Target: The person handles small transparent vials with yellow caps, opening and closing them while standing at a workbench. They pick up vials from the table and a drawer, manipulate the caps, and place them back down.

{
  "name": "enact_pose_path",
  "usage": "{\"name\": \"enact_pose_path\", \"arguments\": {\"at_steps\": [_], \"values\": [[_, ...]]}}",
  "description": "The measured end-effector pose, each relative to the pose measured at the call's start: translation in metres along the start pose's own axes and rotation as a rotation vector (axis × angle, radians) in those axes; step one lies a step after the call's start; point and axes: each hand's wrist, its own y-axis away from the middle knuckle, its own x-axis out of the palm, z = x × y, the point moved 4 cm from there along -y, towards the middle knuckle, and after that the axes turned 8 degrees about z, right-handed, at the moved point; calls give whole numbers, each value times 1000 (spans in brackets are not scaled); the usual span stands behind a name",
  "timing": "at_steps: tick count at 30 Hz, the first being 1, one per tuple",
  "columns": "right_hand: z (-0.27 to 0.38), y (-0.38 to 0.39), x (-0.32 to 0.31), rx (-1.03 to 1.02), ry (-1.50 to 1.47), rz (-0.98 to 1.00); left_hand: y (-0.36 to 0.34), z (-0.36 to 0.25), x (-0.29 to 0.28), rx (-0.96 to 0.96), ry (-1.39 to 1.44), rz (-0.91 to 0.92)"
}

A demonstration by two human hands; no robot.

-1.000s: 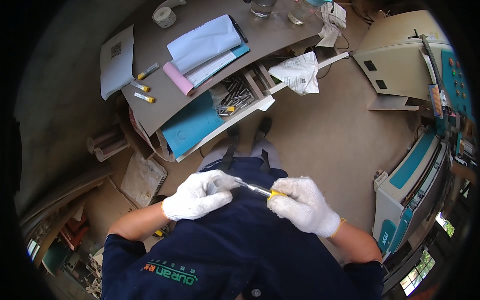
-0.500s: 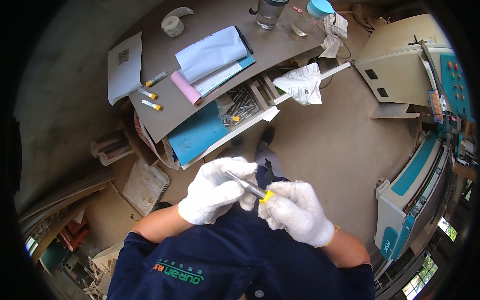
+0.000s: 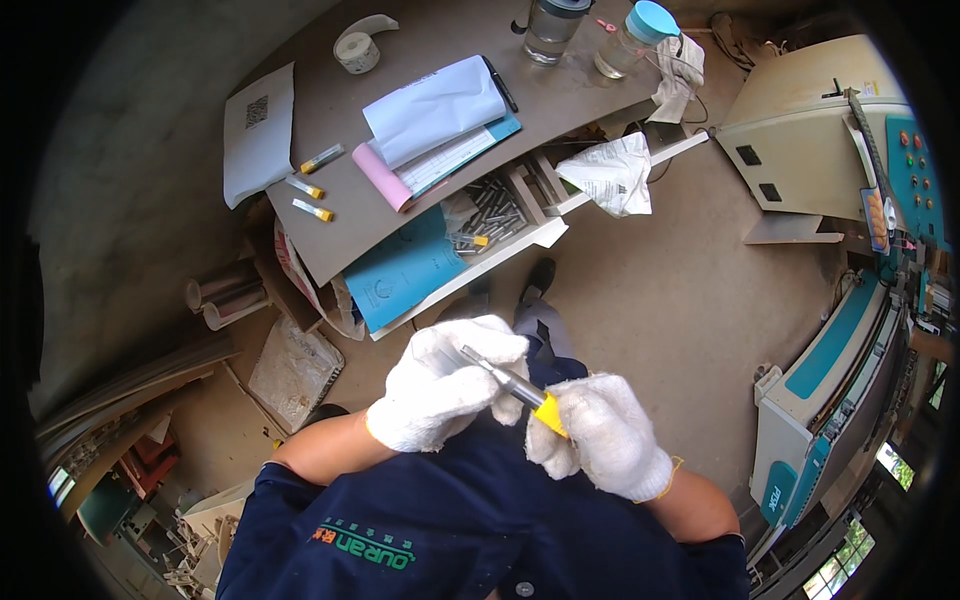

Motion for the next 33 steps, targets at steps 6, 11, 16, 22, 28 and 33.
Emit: {"name": "enact_pose_path", "arguments": {"at_steps": [6, 11, 16, 22, 28, 33], "values": [[-7, -1, -2, -44, -41, 84, -1, -2, 0, 45, 2, 19], [-10, 2, -2, -70, -13, 36, -1, -3, 0, 58, -24, 3], [-14, 3, -3, -116, -69, 44, 0, -4, 0, 55, -29, 5], [-12, 2, -2, -78, -140, 70, -1, -4, 0, 71, -30, 18], [2, -2, 3, 12, -102, 81, -2, -3, 7, 76, -30, -56], [6, -1, 9, 49, -32, -44, 1, -2, 1, 7, -17, 13]]}}
